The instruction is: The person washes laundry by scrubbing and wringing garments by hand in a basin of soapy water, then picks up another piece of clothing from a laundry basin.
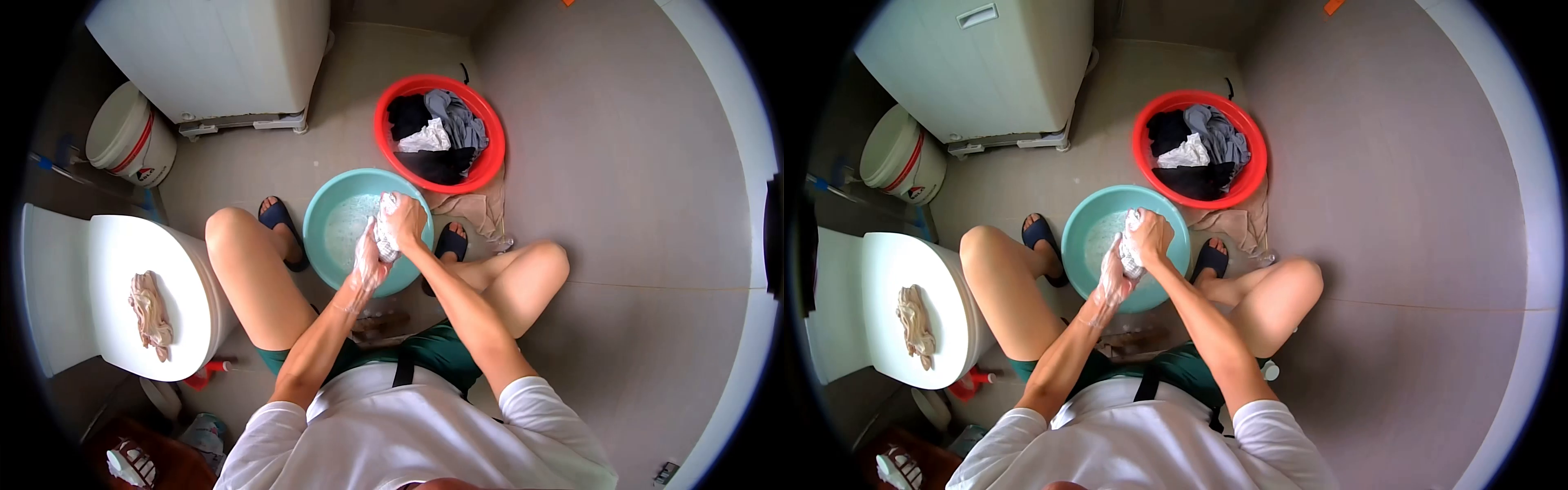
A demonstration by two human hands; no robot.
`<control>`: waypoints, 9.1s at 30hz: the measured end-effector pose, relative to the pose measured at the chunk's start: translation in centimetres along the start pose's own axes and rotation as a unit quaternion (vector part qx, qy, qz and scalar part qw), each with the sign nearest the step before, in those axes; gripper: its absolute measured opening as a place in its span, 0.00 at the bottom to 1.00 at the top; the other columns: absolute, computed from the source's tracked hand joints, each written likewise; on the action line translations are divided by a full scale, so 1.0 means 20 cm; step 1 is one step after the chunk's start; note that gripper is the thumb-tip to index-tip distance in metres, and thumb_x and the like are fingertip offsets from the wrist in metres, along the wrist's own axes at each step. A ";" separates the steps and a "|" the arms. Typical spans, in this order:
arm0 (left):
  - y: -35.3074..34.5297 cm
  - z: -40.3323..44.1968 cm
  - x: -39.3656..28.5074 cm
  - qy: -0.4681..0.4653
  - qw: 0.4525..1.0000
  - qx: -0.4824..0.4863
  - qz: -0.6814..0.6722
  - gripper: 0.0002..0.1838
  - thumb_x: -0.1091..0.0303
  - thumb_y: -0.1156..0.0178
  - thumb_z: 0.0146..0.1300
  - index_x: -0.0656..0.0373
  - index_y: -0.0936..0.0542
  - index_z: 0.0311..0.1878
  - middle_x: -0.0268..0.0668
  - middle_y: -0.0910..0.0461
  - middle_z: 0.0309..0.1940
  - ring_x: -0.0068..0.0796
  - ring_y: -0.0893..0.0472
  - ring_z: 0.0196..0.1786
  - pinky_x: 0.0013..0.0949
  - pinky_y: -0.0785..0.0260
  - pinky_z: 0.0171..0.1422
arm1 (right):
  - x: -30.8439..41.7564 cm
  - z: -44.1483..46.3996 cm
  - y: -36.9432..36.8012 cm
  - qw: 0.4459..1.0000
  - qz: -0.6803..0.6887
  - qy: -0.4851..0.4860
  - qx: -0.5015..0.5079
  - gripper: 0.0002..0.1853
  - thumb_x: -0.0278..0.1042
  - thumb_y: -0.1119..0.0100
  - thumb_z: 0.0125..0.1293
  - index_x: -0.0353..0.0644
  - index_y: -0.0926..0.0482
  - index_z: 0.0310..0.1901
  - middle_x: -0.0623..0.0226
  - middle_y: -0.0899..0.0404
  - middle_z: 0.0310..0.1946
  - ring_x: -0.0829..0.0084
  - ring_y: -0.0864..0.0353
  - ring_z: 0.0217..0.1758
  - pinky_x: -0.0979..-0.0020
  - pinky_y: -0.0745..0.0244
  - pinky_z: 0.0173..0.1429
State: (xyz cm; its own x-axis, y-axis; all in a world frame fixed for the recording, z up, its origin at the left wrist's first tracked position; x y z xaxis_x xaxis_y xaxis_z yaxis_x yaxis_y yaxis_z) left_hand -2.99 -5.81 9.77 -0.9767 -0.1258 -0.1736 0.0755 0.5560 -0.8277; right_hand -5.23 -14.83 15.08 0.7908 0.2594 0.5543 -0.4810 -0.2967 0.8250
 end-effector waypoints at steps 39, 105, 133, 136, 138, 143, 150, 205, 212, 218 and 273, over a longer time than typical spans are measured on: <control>0.18 0.12 -0.17 -0.030 0.969 0.238 -0.063 0.10 0.60 0.49 0.64 0.54 0.25 0.42 0.35 0.22 0.40 0.31 0.23 0.47 0.36 0.30 0.55 | 0.23 -0.46 -0.01 0.991 0.057 0.118 0.034 0.12 0.39 0.39 0.51 0.45 0.18 0.36 0.52 0.19 0.27 0.53 0.18 0.30 0.58 0.24 0.38; -1.06 -0.66 -0.39 -0.315 0.772 0.375 0.406 0.43 0.71 0.33 0.52 0.58 0.48 0.68 0.40 0.41 0.63 0.32 0.40 0.67 0.36 0.45 0.70 | 0.42 -0.27 1.17 0.819 0.530 0.203 0.088 0.07 0.28 0.37 0.59 0.34 0.21 0.38 0.73 0.23 0.25 0.87 0.28 0.25 0.83 0.34 0.29; -1.83 -1.00 -0.79 -0.536 0.282 0.295 0.739 0.25 0.55 0.27 0.45 0.69 0.19 0.36 0.45 0.29 0.53 0.40 0.31 0.59 0.39 0.37 0.64 | 0.62 -0.25 1.88 0.835 0.344 0.353 -0.245 0.08 0.28 0.40 0.59 0.38 0.29 0.35 0.69 0.25 0.21 0.82 0.32 0.24 0.75 0.34 0.30; -1.90 -1.03 -0.80 -0.530 0.244 0.309 0.751 0.25 0.55 0.27 0.44 0.68 0.18 0.38 0.43 0.28 0.56 0.39 0.30 0.60 0.38 0.36 0.64 | 0.63 -0.27 1.96 0.840 0.300 0.334 -0.304 0.08 0.30 0.42 0.62 0.38 0.30 0.36 0.65 0.24 0.25 0.77 0.27 0.27 0.72 0.31 0.33; -1.93 -1.00 -0.83 -0.511 0.262 0.312 0.757 0.25 0.56 0.27 0.45 0.68 0.18 0.38 0.43 0.27 0.56 0.37 0.28 0.59 0.37 0.35 0.63 | 0.62 -0.25 1.99 0.831 0.301 0.337 -0.325 0.08 0.31 0.43 0.63 0.38 0.30 0.38 0.64 0.24 0.26 0.75 0.27 0.27 0.72 0.30 0.34; -1.88 -0.87 -0.92 -0.389 0.405 0.279 0.779 0.24 0.58 0.27 0.48 0.67 0.20 0.43 0.36 0.19 0.41 0.25 0.22 0.42 0.29 0.29 0.51 | 0.54 -0.20 2.07 0.812 0.349 0.296 -0.362 0.09 0.34 0.45 0.66 0.39 0.30 0.39 0.66 0.27 0.25 0.75 0.29 0.25 0.70 0.31 0.30; -1.63 -0.82 -1.02 -0.217 0.535 0.234 0.782 0.19 0.64 0.32 0.55 0.65 0.22 0.47 0.31 0.21 0.38 0.18 0.25 0.43 0.25 0.32 0.50 | 0.35 -0.13 2.05 0.821 0.488 0.229 -0.188 0.11 0.39 0.40 0.63 0.41 0.28 0.37 0.80 0.37 0.25 0.86 0.43 0.25 0.80 0.44 0.29; 0.32 -0.02 -0.07 0.063 0.988 -0.041 -0.136 0.41 0.34 0.67 0.66 0.57 0.47 0.70 0.50 0.43 0.68 0.53 0.40 0.69 0.57 0.49 0.71 | -0.22 -0.03 0.22 0.645 0.720 -0.085 0.243 0.21 0.34 0.50 0.69 0.38 0.35 0.61 0.60 0.30 0.58 0.67 0.30 0.61 0.65 0.31 0.61; 0.11 0.05 0.04 0.182 0.963 0.143 -0.141 0.40 0.34 0.54 0.62 0.57 0.41 0.65 0.47 0.32 0.59 0.47 0.23 0.47 0.44 0.25 0.47 | 0.06 -0.52 0.05 0.939 0.192 0.252 0.131 0.09 0.28 0.40 0.58 0.33 0.24 0.38 0.59 0.31 0.41 0.57 0.31 0.48 0.64 0.34 0.53; 0.23 0.04 0.01 0.005 0.996 -0.029 -0.083 0.20 0.52 0.54 0.70 0.56 0.29 0.56 0.39 0.24 0.50 0.37 0.23 0.46 0.39 0.27 0.50 | 0.13 -0.43 -0.10 0.965 0.054 0.257 0.005 0.11 0.40 0.43 0.60 0.40 0.24 0.32 0.57 0.25 0.36 0.53 0.22 0.35 0.56 0.27 0.32; -0.03 -0.01 -0.12 0.068 0.992 0.096 -0.049 0.32 0.43 0.57 0.68 0.62 0.35 0.63 0.41 0.29 0.59 0.38 0.27 0.59 0.44 0.36 0.65 | -0.20 -0.12 -0.05 0.572 0.786 -0.203 0.116 0.13 0.34 0.47 0.67 0.35 0.26 0.48 0.61 0.21 0.43 0.66 0.20 0.46 0.66 0.25 0.53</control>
State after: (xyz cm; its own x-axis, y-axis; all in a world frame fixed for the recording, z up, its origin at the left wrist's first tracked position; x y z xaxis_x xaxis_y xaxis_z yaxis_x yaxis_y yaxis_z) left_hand -0.65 -5.64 10.78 -0.9983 -0.0527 -0.0242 0.0024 0.3790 -0.9254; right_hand -8.82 -13.34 12.29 -0.5052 -0.7170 0.4802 -0.6921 0.0043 -0.7218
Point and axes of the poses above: each hand's wrist, its own z-axis towards the middle knuckle, its own y-axis out of the back of the hand, x = y × z, the point moved 6 cm from there along z, towards the middle knuckle
